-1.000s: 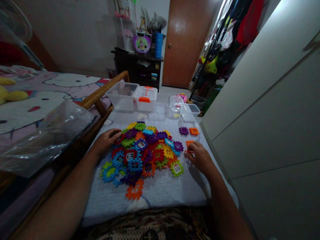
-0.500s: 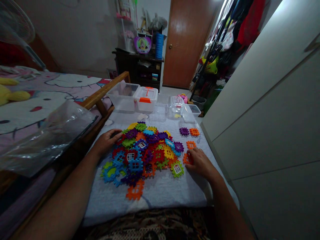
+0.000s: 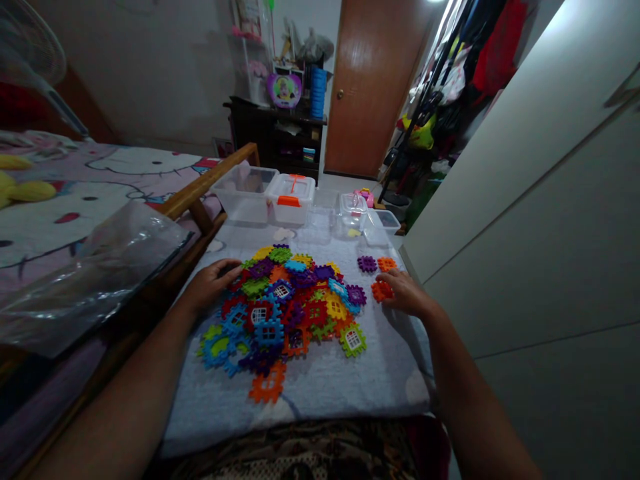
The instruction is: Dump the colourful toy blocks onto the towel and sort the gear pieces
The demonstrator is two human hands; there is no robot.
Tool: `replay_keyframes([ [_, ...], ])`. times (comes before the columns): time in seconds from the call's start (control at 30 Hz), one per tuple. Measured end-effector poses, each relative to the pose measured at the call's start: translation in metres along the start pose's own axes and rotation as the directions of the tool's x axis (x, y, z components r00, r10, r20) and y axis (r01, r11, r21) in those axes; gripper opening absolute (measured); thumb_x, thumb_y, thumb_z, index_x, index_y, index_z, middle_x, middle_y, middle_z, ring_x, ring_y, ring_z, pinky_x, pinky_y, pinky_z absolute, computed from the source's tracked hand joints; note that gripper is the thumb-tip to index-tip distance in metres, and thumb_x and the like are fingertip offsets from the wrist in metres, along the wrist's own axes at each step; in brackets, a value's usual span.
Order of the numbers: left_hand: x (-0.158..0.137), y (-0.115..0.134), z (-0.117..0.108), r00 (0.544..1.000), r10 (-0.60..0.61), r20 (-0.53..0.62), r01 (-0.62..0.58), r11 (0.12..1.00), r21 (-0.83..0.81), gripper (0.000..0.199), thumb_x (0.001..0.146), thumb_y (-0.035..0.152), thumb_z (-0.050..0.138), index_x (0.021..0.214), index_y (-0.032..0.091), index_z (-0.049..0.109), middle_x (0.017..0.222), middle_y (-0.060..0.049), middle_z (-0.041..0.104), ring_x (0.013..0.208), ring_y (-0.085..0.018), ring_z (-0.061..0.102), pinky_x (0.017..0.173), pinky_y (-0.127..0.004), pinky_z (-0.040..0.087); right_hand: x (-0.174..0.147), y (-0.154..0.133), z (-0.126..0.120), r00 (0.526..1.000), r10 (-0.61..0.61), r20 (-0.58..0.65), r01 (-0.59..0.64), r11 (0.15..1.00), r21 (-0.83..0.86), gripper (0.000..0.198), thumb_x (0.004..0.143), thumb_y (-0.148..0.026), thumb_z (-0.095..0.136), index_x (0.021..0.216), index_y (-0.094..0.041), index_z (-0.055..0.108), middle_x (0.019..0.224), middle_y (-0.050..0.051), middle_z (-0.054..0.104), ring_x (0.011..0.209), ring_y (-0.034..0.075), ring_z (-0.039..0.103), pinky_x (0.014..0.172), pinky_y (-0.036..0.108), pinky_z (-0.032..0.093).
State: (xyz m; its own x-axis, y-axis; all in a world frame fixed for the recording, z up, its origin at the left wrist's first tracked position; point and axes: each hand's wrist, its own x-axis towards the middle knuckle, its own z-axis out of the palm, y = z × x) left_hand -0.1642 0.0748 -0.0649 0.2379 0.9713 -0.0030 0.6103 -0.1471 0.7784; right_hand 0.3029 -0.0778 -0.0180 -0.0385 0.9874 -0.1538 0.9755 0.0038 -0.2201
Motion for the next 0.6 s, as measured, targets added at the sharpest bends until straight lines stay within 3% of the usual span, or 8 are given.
replay_keyframes([
  [0.17,0.001,-0.002,0.0,1.0,-0.009,-0.007,0.01,1.0,0.008,0.062,0.075,0.068,0.059,0.113,0.021,0.069,0.115,-0.008,0.072,0.105,-0.029,0.066,0.095,-0.035,0.05,0.003,0.004,0.006,0.998,-0.039,0.043,0.038,0.999,0.014,0.05,0.073,-0.018,0.07,0.122,-0.019,0.061,0.126,0.013,0.057,0.12,0.029,0.051,0.1,0.037,0.04],
  [0.4,0.001,-0.001,0.001,0.999,-0.033,0.001,0.033,0.999,-0.005,0.066,0.074,0.07,0.059,0.116,0.02,0.068,0.114,-0.009,0.072,0.099,-0.028,0.069,0.091,-0.035,0.053,0.006,0.001,0.005,0.997,-0.058,0.045,0.058,0.998,0.005,0.039,0.068,-0.013,0.07,0.106,-0.018,0.065,0.115,0.013,0.06,0.109,0.027,0.054,0.092,0.033,0.042],
  [0.5,0.001,-0.002,0.002,0.999,-0.036,-0.021,0.036,0.999,0.0,0.064,0.075,0.069,0.06,0.115,0.02,0.069,0.115,-0.008,0.072,0.102,-0.028,0.068,0.093,-0.034,0.052,0.008,0.001,0.002,0.997,-0.051,0.062,0.052,0.999,-0.015,0.036,0.068,-0.017,0.071,0.103,-0.018,0.064,0.108,0.011,0.06,0.103,0.025,0.054,0.089,0.032,0.043],
  [0.6,0.001,-0.005,0.002,0.999,-0.024,-0.025,0.024,1.0,-0.001,0.062,0.075,0.068,0.06,0.115,0.021,0.068,0.117,-0.008,0.071,0.106,-0.029,0.066,0.096,-0.035,0.05,0.015,0.011,-0.007,1.0,-0.027,0.002,0.027,0.999,-0.04,0.043,0.071,-0.026,0.074,0.111,-0.019,0.063,0.114,0.012,0.058,0.105,0.026,0.053,0.092,0.034,0.042],
])
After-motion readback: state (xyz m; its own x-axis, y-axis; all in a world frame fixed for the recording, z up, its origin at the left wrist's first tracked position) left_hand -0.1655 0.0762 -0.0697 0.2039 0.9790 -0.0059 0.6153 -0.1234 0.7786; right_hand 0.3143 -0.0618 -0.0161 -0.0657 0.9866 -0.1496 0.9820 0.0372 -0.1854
